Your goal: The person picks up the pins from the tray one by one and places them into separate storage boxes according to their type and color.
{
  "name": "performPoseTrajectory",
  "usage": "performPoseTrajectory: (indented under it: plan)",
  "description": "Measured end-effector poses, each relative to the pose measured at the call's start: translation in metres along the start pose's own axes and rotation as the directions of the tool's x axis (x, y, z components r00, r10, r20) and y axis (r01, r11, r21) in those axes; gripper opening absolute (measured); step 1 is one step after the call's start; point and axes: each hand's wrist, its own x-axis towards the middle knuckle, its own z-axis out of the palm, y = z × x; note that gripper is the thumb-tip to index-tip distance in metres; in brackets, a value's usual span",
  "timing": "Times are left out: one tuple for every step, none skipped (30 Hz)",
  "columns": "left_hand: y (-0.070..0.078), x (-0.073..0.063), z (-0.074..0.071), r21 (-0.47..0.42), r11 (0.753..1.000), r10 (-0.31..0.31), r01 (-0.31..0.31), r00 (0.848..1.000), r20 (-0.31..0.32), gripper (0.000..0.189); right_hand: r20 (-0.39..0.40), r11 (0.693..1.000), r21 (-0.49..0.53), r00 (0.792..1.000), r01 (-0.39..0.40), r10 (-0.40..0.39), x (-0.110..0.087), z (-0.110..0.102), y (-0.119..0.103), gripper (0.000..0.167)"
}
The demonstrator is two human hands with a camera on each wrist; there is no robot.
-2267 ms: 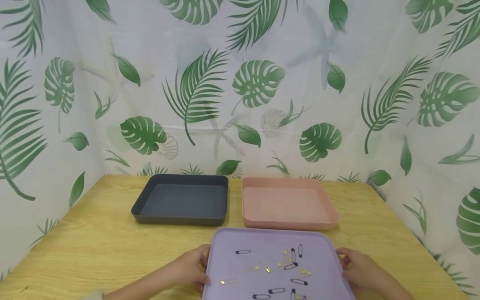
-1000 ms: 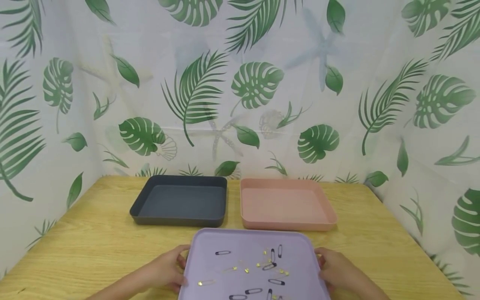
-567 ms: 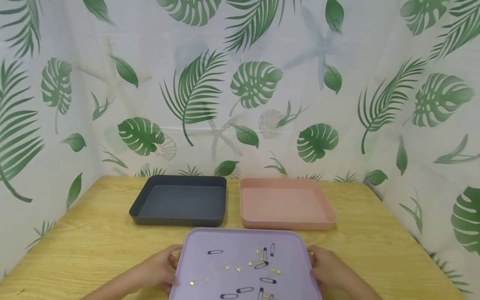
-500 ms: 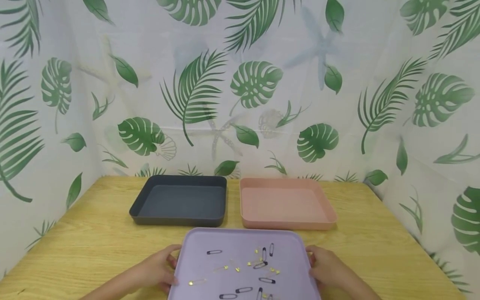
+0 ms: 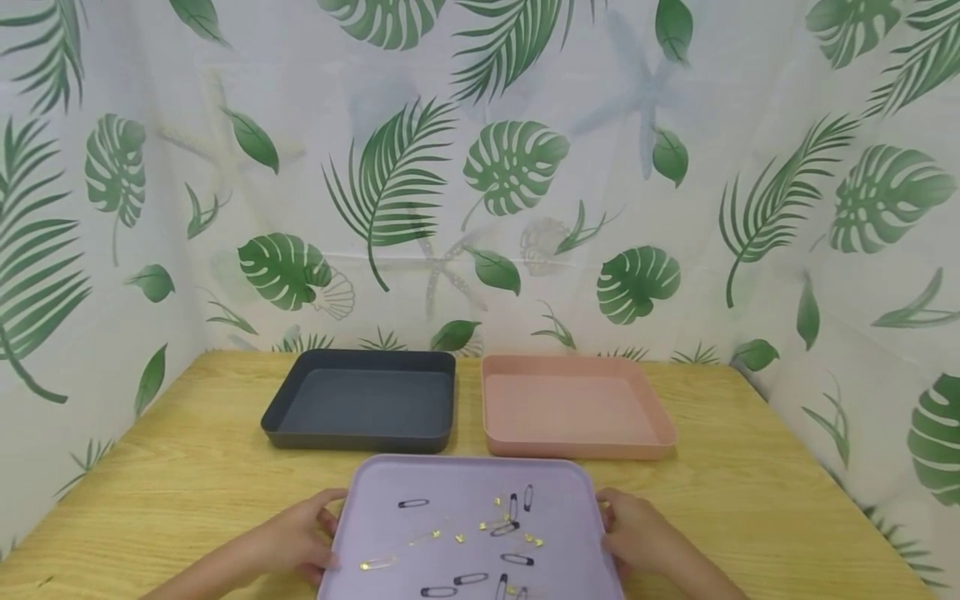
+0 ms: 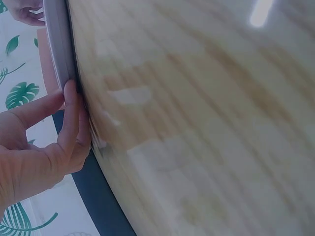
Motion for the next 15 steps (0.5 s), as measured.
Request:
performPoseTrajectory:
  plan:
    - [0.0, 0.0, -0.001, -0.001, 1.0, 0.003, -0.003, 1.0, 0.001, 0.078, 0.001, 1.0, -0.001, 1.0, 0.002, -0.002, 0.0, 0.001, -0.001, 0.05]
    - [-0.001, 0.0, -0.002, -0.003, 1.0, 0.004, -0.004, 1.0, 0.0, 0.079, -0.002, 1.0, -0.002, 1.0, 0.005, -0.005, 0.0, 0.001, -0.001, 0.05]
    - [-0.001, -0.001, -0.003, -0.003, 1.0, 0.006, -0.006, 1.0, 0.0, 0.079, -0.002, 1.0, 0.0, 1.0, 0.013, -0.013, 0.0, 0.002, -0.001, 0.05]
    - [-0.001, -0.001, -0.004, -0.008, 1.0, 0.005, -0.005, 1.0, -0.001, 0.079, -0.002, 1.0, 0.007, 1.0, 0.017, -0.017, 0.0, 0.002, -0.002, 0.05]
    - [-0.001, -0.001, -0.005, -0.008, 1.0, 0.004, -0.004, 1.0, 0.0, 0.079, -0.003, 1.0, 0.008, 1.0, 0.021, -0.021, 0.0, 0.003, -0.002, 0.051]
    - [-0.002, -0.001, -0.005, -0.007, 1.0, 0.003, -0.003, 1.0, -0.002, 0.079, -0.001, 1.0, 0.014, 1.0, 0.025, -0.025, 0.0, 0.004, -0.003, 0.051]
    - [-0.002, -0.002, -0.006, -0.005, 1.0, -0.002, 0.002, 1.0, -0.003, 0.079, 0.001, 0.999, 0.018, 1.0, 0.029, -0.029, 0.0, 0.004, -0.003, 0.051]
    - [-0.001, -0.002, -0.007, -0.003, 1.0, -0.007, 0.007, 1.0, -0.004, 0.079, 0.002, 0.999, 0.017, 0.999, 0.038, -0.038, 0.001, 0.005, -0.003, 0.051]
    - [-0.002, -0.002, -0.007, 0.002, 1.0, -0.009, 0.009, 1.0, -0.007, 0.078, 0.004, 0.999, 0.019, 0.999, 0.04, -0.04, 0.001, 0.006, -0.004, 0.051]
    - [-0.002, -0.002, -0.008, 0.008, 1.0, -0.013, 0.013, 1.0, -0.01, 0.078, 0.003, 0.999, 0.016, 0.999, 0.043, -0.044, 0.001, 0.006, -0.004, 0.051]
    - [-0.002, -0.002, -0.009, 0.02, 1.0, -0.017, 0.018, 1.0, -0.014, 0.077, 0.004, 0.999, 0.014, 0.999, 0.046, -0.046, 0.002, 0.007, -0.004, 0.051]
    - [-0.002, -0.002, -0.009, 0.027, 0.999, -0.025, 0.026, 1.0, -0.016, 0.077, 0.003, 0.999, 0.014, 0.999, 0.046, -0.046, 0.003, 0.007, -0.005, 0.051]
    - [-0.002, -0.002, -0.01, 0.036, 0.999, -0.03, 0.031, 0.999, -0.02, 0.077, 0.0, 0.999, 0.006, 0.999, 0.048, -0.048, 0.003, 0.008, -0.005, 0.051]
    - [-0.002, -0.001, -0.011, 0.041, 0.999, -0.036, 0.037, 0.999, -0.023, 0.077, -0.002, 0.999, 0.006, 0.999, 0.046, -0.046, 0.004, 0.009, -0.006, 0.05]
    - [-0.002, -0.001, -0.012, 0.045, 0.998, -0.042, 0.043, 0.999, -0.025, 0.077, -0.003, 0.999, 0.011, 0.999, 0.042, -0.042, 0.005, 0.009, -0.006, 0.051]
